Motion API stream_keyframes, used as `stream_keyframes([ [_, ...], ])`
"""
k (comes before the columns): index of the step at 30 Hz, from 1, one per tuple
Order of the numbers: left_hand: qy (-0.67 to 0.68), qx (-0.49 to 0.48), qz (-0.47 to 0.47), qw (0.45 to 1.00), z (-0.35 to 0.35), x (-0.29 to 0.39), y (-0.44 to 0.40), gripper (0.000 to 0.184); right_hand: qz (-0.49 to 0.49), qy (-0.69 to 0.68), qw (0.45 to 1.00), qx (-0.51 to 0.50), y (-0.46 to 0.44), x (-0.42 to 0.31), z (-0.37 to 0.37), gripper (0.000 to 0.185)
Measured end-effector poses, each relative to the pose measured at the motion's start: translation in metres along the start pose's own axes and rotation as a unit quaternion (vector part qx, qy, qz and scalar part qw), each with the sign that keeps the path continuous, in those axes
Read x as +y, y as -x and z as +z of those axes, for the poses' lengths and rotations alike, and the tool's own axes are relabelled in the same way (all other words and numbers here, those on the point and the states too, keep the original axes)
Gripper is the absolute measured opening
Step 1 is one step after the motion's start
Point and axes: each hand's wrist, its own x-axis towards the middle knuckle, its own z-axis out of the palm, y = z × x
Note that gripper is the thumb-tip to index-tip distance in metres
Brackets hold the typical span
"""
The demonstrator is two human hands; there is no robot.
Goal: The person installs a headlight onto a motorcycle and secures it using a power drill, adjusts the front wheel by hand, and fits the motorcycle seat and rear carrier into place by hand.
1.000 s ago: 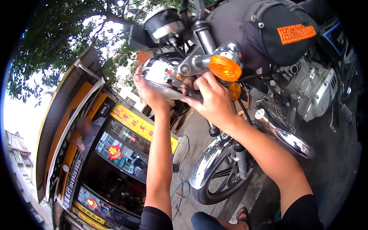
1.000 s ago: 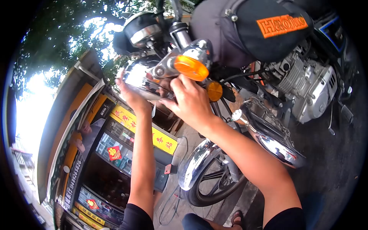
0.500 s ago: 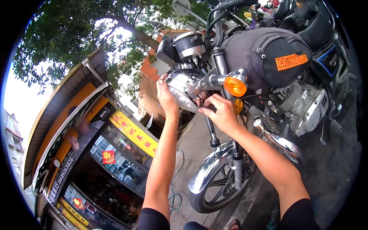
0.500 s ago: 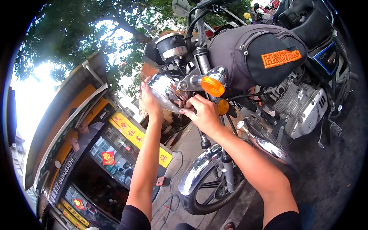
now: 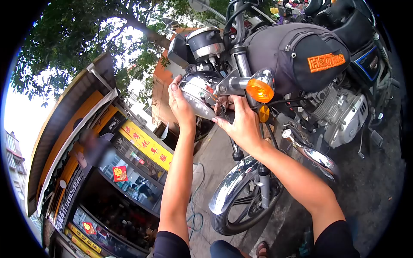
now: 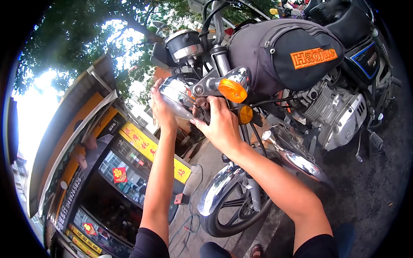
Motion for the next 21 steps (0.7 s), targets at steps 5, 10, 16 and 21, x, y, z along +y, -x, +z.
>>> stream_keyframes([
  [5,0.053,0.030,0.037,0.997,0.008,-0.018,-0.001,0.052,-0.027,0.034,0.999,0.000,-0.002,0.009,-0.001,0.057],
  [10,0.118,0.018,-0.008,0.993,0.011,-0.015,0.002,0.052,-0.053,0.058,0.997,0.027,-0.002,0.015,-0.005,0.054],
  [16,0.180,0.006,-0.052,0.982,0.022,0.008,0.011,0.054,-0.039,0.008,0.998,0.039,0.002,0.021,-0.001,0.055],
  [21,0.137,0.000,-0.058,0.989,0.021,0.004,0.009,0.058,-0.043,0.010,0.995,0.089,0.008,0.025,0.006,0.065],
])
